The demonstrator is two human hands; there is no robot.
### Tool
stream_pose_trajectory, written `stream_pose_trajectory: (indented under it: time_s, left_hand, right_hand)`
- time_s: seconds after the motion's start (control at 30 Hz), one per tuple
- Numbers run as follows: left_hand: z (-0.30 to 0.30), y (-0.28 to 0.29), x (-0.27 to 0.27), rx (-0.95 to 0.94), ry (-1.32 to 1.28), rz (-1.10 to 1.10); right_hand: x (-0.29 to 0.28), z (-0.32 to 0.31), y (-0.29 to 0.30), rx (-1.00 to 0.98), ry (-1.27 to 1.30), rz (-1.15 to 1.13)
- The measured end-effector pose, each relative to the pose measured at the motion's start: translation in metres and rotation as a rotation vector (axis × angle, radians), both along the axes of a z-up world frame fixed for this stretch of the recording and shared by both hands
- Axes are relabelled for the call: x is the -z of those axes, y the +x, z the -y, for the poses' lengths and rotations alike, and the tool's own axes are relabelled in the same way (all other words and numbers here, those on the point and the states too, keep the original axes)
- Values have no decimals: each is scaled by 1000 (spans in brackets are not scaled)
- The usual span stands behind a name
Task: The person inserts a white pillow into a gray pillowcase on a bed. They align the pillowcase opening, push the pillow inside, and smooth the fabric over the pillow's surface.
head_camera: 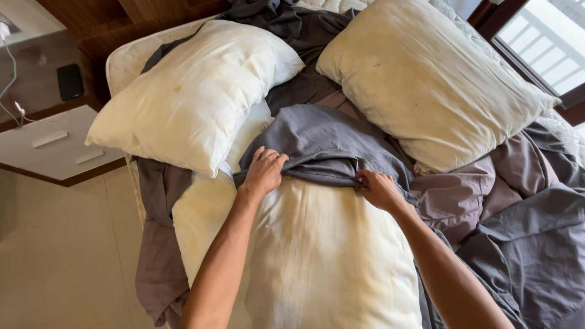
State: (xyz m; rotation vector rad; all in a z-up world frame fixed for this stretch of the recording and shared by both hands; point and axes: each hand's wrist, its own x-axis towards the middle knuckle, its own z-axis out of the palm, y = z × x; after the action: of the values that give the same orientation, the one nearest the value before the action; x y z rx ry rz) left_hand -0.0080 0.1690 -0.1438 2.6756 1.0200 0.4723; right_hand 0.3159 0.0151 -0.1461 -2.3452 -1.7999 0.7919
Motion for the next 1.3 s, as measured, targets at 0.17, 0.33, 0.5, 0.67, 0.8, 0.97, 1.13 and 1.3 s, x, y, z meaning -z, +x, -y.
stream_pose_trajectory:
  time_s: [0.17,0.33,0.5,0.67,0.8,0.97,1.13,1.3]
  left_hand:
    - [3,21,-75,-137,-64,359]
    - [10,41,-125,172,-306,506]
    - [-4,28,-119,48,-378,326]
    - [-17,31,-41,-54,-126,-454]
    - [-37,37,25,-104,-39,-705]
    - [-83,60,27,-171,393,-330]
    - [-114,89,-80,-238,155,-110]
    - [-122,87,-140,-170,26,248]
  right_hand:
    - [-48,0,0,-170,721,-94]
    - [-42,-31,4,-347,633,-36]
    - [-19,-60,40,-63,688,-178]
    - [-72,-63,-6,197,724,-367]
    - [-74,-54,-27,-250,204,-64]
    - [2,-78,27,-104,193,62]
    - [-24,-148,83,64,532,-22]
    - [-119,-174,106,280,660,-293]
